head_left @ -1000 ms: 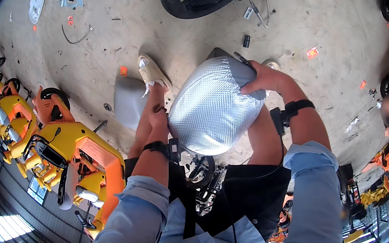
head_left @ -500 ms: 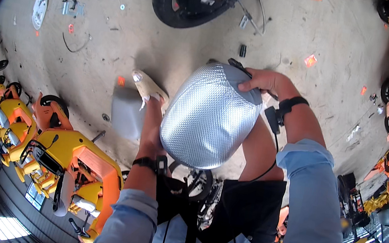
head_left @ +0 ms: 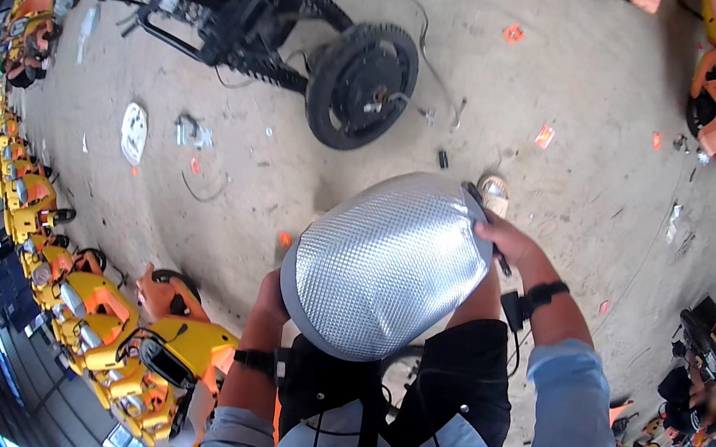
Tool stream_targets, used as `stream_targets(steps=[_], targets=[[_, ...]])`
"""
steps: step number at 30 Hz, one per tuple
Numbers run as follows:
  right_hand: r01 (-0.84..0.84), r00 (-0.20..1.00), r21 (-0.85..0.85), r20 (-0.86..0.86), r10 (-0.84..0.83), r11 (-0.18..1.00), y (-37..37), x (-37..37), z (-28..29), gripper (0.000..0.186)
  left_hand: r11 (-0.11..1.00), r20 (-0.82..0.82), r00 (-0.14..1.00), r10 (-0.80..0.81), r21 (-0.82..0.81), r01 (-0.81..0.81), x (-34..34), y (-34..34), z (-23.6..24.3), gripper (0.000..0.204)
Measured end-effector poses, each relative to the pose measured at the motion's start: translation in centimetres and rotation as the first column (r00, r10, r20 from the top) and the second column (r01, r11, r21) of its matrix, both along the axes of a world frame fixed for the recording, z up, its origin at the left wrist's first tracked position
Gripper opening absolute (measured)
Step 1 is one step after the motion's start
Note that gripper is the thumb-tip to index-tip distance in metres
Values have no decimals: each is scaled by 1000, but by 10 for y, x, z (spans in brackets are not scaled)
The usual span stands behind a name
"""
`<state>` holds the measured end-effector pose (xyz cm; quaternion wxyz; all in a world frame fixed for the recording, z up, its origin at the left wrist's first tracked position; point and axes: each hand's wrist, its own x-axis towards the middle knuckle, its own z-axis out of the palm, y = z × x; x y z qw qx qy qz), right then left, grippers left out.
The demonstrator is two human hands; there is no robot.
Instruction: The person manipulates a scooter wheel and electrical cables by hand before using a pair of pliers on the scooter frame.
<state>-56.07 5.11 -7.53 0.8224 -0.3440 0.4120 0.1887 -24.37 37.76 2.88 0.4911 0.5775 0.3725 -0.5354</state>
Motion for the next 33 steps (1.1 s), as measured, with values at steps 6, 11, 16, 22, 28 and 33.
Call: stream_targets(steps=[6,11,16,22,28,33], targets=[[499,867,-276,173,-468,822,23,-29,240,111,895,233,954,-186,-360,263,32,-83,168,39],[591,806,-581,409,-427,559,70,-69,416,104,819,131,953,-274,-488,303,32,-102,316,36],[715,676,-609,478,-561,343,180,-134,484,107,673,245,866,-436,-550,495,9,-124,389,28],[797,585,-494,487,-649,347,224,-133,478,105,589,356,782,-511,-518,620,-4,-112,364,39],[914,280,-395,446,-850,94,282,-271,379,92,364,394,600,-696,-526,768,-161,-184,346,41],[934,-19,-292,527,-849,-203,359,-384,378,87,40,447,248,-860,-425,904,-350,-231,399,38]])
